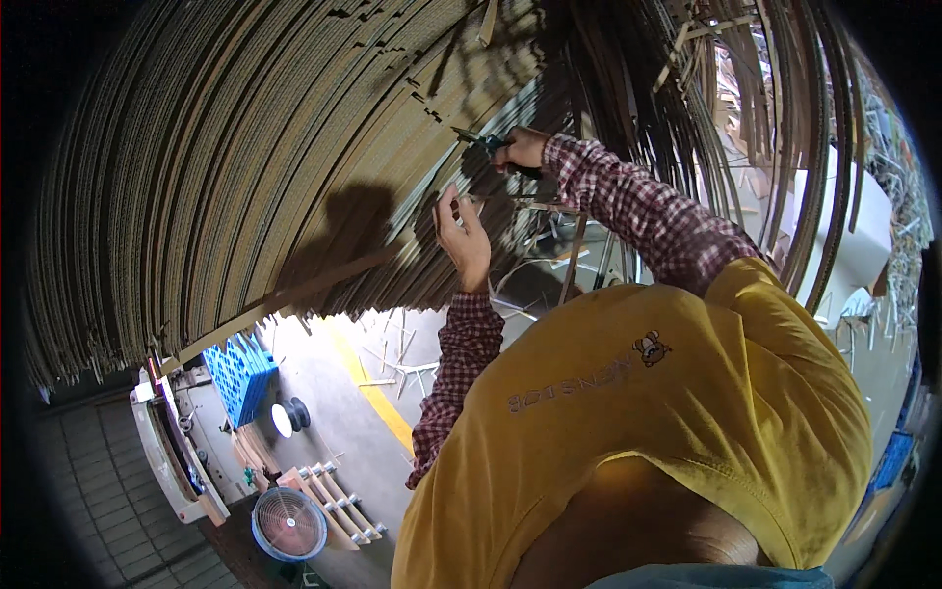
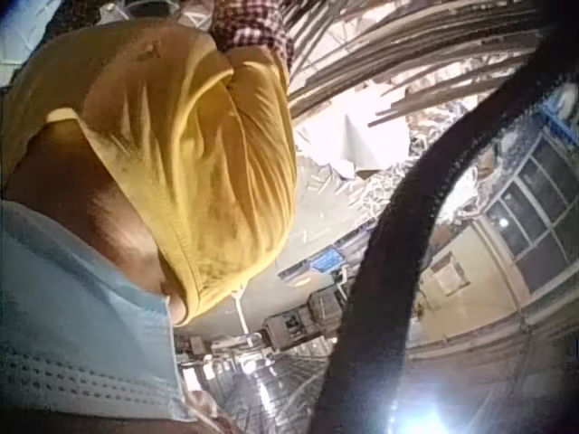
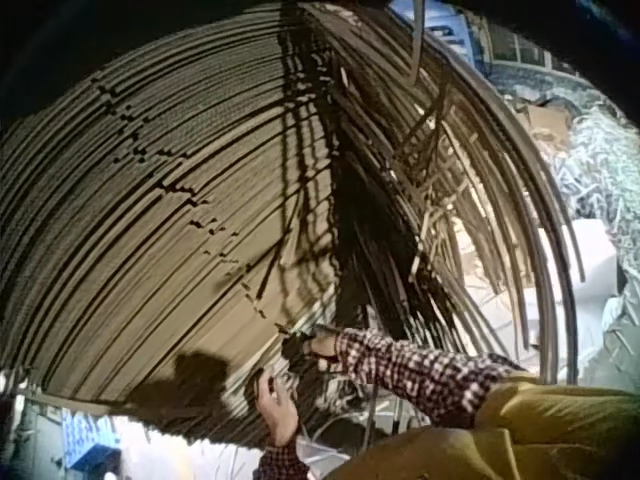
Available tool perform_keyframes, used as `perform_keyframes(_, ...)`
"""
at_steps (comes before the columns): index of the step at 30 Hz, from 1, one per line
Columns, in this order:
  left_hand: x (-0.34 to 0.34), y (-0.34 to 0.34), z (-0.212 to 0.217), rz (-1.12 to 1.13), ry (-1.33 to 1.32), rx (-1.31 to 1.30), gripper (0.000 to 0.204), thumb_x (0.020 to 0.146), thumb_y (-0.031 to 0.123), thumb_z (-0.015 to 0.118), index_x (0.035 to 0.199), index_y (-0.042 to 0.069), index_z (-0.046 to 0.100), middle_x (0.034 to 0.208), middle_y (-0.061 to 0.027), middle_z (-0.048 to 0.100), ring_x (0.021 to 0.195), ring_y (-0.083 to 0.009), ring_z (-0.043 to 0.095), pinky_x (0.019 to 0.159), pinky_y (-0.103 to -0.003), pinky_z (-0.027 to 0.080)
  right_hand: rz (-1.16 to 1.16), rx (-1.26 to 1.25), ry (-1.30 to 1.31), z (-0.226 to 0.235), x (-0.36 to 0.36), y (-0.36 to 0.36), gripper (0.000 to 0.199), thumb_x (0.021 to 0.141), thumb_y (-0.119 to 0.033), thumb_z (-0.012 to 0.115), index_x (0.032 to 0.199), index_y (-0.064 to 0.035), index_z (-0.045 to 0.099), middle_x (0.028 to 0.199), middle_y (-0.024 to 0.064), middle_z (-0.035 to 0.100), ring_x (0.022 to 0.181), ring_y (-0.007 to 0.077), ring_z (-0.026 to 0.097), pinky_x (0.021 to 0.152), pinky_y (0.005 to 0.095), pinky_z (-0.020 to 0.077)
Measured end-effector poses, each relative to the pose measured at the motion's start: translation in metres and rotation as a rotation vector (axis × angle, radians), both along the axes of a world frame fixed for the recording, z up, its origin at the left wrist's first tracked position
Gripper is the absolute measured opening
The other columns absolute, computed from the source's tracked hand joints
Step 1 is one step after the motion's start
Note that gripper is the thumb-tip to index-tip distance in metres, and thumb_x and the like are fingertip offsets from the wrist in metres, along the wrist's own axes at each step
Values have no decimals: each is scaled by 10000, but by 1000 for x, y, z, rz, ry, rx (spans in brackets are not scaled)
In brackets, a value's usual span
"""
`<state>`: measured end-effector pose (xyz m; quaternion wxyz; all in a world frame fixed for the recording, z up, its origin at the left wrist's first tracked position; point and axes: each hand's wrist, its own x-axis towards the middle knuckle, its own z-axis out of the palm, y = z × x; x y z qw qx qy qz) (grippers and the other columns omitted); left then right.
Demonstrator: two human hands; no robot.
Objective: Cutting and removing strips from a large stack of cardboard sheets using shears.
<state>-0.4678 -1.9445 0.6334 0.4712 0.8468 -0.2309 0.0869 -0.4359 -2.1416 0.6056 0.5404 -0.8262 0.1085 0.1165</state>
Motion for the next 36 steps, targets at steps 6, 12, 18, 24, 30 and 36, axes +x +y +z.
perform_keyframes(6,2,2,7,-21,-137,-140,244,879,134,447,1059,-5,535,992,-147,537,892,-252,535,726,-330,427,-71,-120,-239,-73,-77,2,274,800,-204,511,907,47,536,659,51,516,627,130,482,531,322,383)
perform_keyframes(12,11,-12,6,-100,-225,-6,260,836,107,489,1067,-8,511,1000,-166,512,905,-301,505,763,-352,410,-278,-284,364,-120,-213,-119,213,760,-259,560,835,-72,628,633,39,585,514,130,532,463,324,420)
perform_keyframes(18,41,-44,7,41,-325,641,500,778,265,586,1211,90,408,1144,-167,413,969,-308,455,839,-412,303,408,-128,238,-37,-218,-88,379,750,-368,599,711,8,621,611,105,568,602,144,534,549,326,416)
perform_keyframes(24,70,-50,-31,72,-321,648,392,826,270,519,1146,60,435,762,-178,592,786,-326,565,666,-447,396,80,70,56,30,-158,-45,394,758,-257,625,1009,31,528,920,148,587,852,179,547,776,291,442)
perform_keyframes(30,-48,-77,-66,-353,332,303,326,823,173,427,1100,12,491,947,-259,563,914,-399,526,765,-453,419,-119,32,-52,69,-84,-24,536,720,-317,674,1026,91,511,897,141,593,853,181,548,769,282,420)
perform_keyframes(36,-72,-78,-99,-616,302,519,320,852,256,466,1066,25,521,1052,-201,535,974,-286,512,823,-377,393,55,130,48,44,-27,-9,297,764,-218,641,851,62,594,837,110,601,768,198,545,708,310,429)
